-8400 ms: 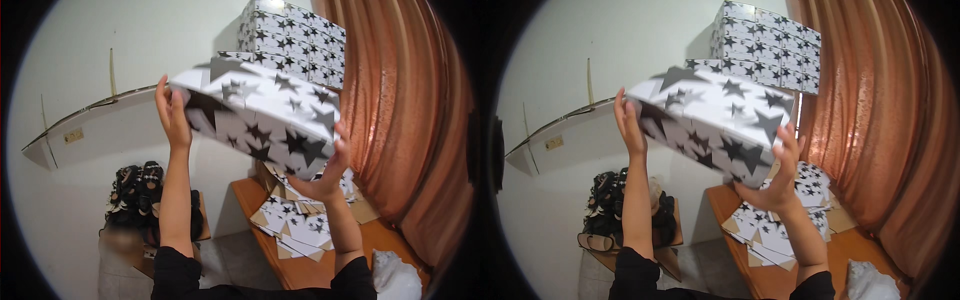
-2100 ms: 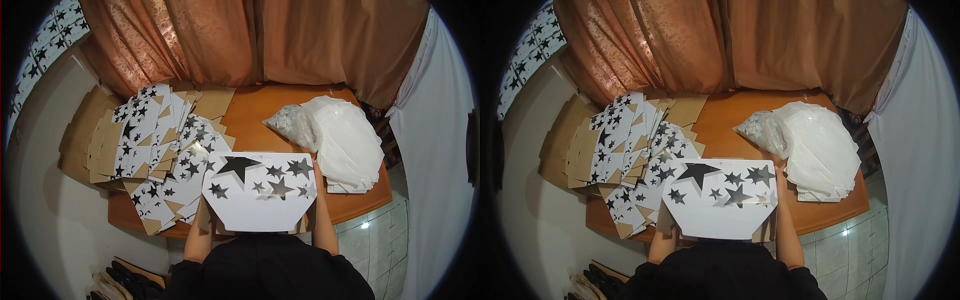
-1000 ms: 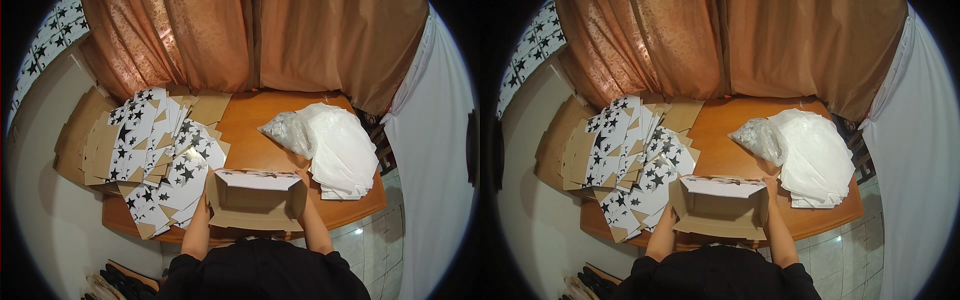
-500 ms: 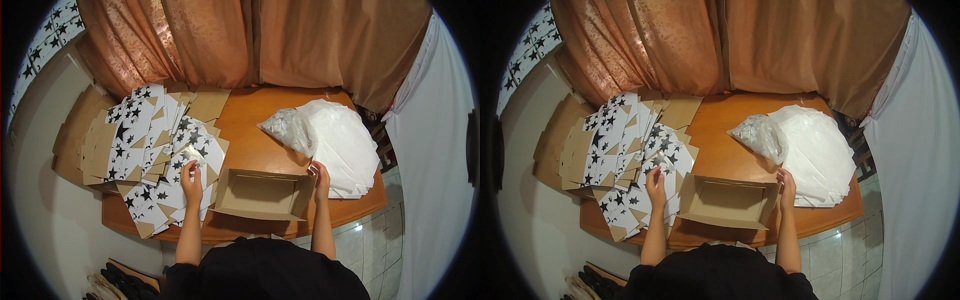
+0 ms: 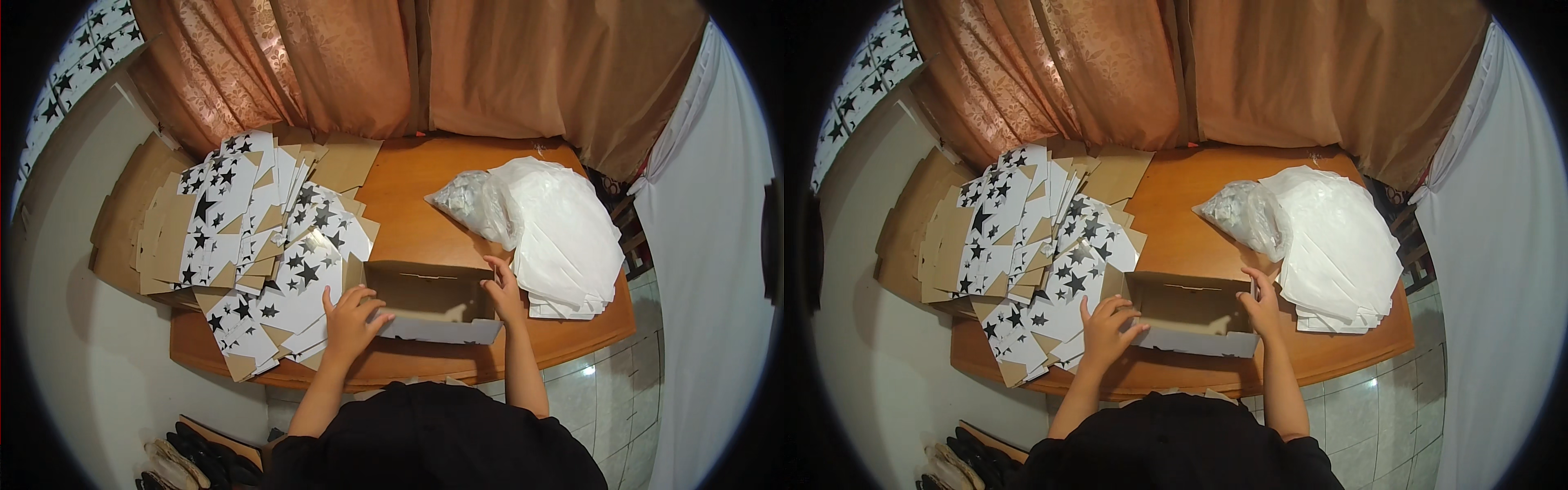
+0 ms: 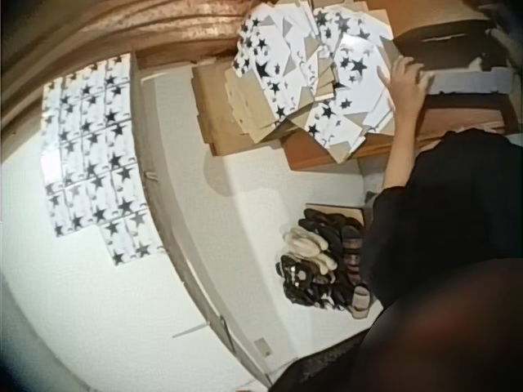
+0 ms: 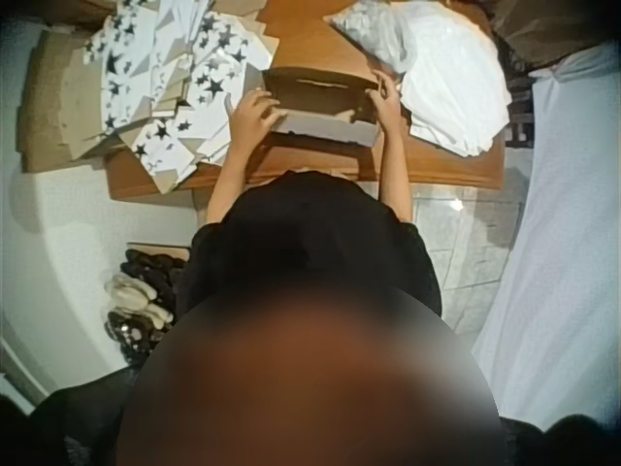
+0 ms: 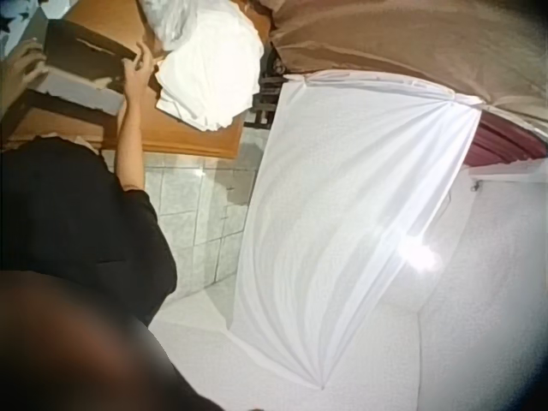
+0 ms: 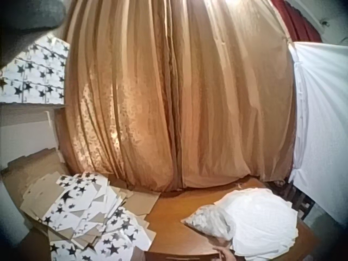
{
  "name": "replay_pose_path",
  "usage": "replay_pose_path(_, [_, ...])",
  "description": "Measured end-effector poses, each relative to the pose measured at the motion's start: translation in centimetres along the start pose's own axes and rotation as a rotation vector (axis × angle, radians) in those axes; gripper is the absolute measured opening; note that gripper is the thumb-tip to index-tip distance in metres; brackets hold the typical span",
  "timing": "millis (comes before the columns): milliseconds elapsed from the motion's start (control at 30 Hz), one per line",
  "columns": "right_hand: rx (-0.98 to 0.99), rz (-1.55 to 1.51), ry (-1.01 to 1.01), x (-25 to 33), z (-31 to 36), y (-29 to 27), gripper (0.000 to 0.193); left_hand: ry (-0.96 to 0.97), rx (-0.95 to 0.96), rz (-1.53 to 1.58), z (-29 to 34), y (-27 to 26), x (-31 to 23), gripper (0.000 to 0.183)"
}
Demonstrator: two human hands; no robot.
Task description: Assemble cardboard shoeboxes, line them with tissue paper, and stack them on a shelf.
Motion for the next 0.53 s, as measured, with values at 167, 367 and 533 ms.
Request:
replay_pose_path(167, [0.011,-0.31,0.021,-0.4,0.0,-1.9,0.051,-0.149,-0.067,-0.018,0.1,1.9,2.1,0.027])
replay_pose_path(367, [0.032,-0.494,0.006,-1.0,1.3,-3.0,0.057,-0.116,-0.146,-0.231,0.4,4.1,2.4,0.039])
replay_pose_path(533, [0.128,-0.282,-0.036,-3.3,1.4,-1.4,0.069,-0.015,-0.387,-0.282,1.6,4.9,2.6,0.061])
Point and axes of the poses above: each hand's wrist, its own z-axis away from the middle knuckle, its own y-axis out of the palm, x = y × z, the point moved 10 cm from there along -z, towards the middle knuckle, and after that the axes turned 2 degrees about x, right-handed, at the moved point
